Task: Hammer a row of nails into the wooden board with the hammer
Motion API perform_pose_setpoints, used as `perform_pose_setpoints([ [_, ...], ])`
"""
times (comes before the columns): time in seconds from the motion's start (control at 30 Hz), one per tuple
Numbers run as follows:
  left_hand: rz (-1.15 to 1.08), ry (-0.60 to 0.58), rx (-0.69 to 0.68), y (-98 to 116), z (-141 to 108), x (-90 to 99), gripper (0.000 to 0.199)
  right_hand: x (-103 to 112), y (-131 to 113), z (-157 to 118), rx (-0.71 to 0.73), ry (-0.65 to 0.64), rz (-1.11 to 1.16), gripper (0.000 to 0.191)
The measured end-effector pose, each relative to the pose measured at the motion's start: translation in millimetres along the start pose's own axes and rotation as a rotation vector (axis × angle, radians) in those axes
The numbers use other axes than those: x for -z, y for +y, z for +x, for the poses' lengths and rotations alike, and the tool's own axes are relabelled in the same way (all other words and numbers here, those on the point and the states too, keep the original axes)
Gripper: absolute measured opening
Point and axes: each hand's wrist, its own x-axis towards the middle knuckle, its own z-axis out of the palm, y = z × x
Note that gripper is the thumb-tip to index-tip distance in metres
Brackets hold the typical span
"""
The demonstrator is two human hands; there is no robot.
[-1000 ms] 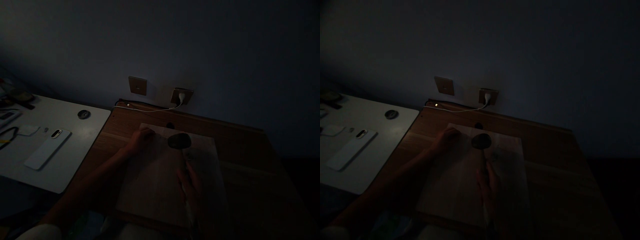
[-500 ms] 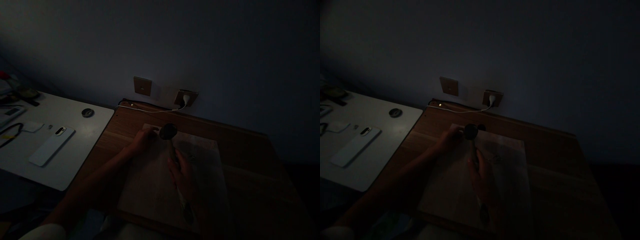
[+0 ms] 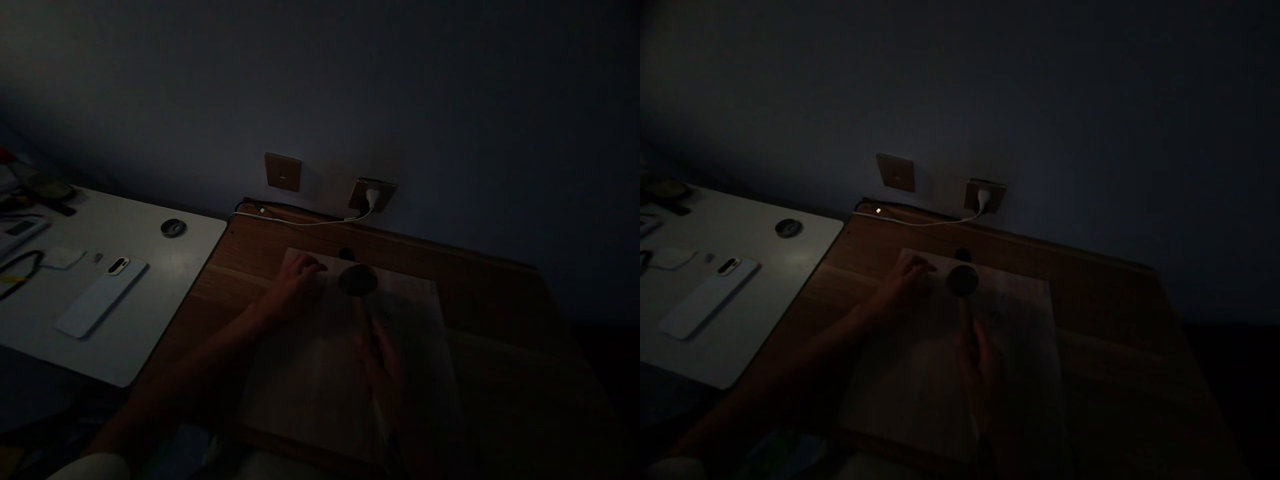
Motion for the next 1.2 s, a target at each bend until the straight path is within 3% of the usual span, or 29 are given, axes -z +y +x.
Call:
perform_pose_setpoints([
  [0.1,0.161,-0.143,-0.387,38,4,-6.3,0.024,20,6,-5,-0.122,0.098,0.087,0.064],
  [0.17,0.242,-0.246,-0.550,63,8,-16.3,0.026,32,8,-6,-0.119,0.140,0.106,0.052],
  [0.3,0.345,-0.394,-0.574,98,16,-37.2,0.027,51,11,-8,-0.097,0.162,0.118,0.044],
  [0.4,0.338,-0.433,-0.584,104,20,-41.7,0.026,59,17,-11,-0.109,0.155,0.125,0.045],
  [0.5,0.278,-0.402,-0.552,92,26,-34.4,0.019,63,24,-14,-0.134,0.163,0.134,0.046],
  [0.6,0.223,-0.320,-0.401,59,32,-21.0,0.018,63,31,-16,-0.161,0.158,0.137,0.045],
  [0.7,-0.062,-0.080,-0.010,21,35,-10.6,0.016,63,35,-16,-0.145,0.140,0.128,0.043],
  [0.77,-0.148,-0.015,0.129,1,34,-8.3,0.019,61,38,-14,-0.117,0.119,0.108,0.044],
  [0.87,-0.155,-0.033,0.150,-12,29,-11.6,0.021,57,38,-12,-0.115,0.093,0.090,0.046],
  [1.2,-0.108,-0.053,0.095,-13,20,-22.6,0.016,45,15,-16,-0.189,0.127,0.092,0.062],
])
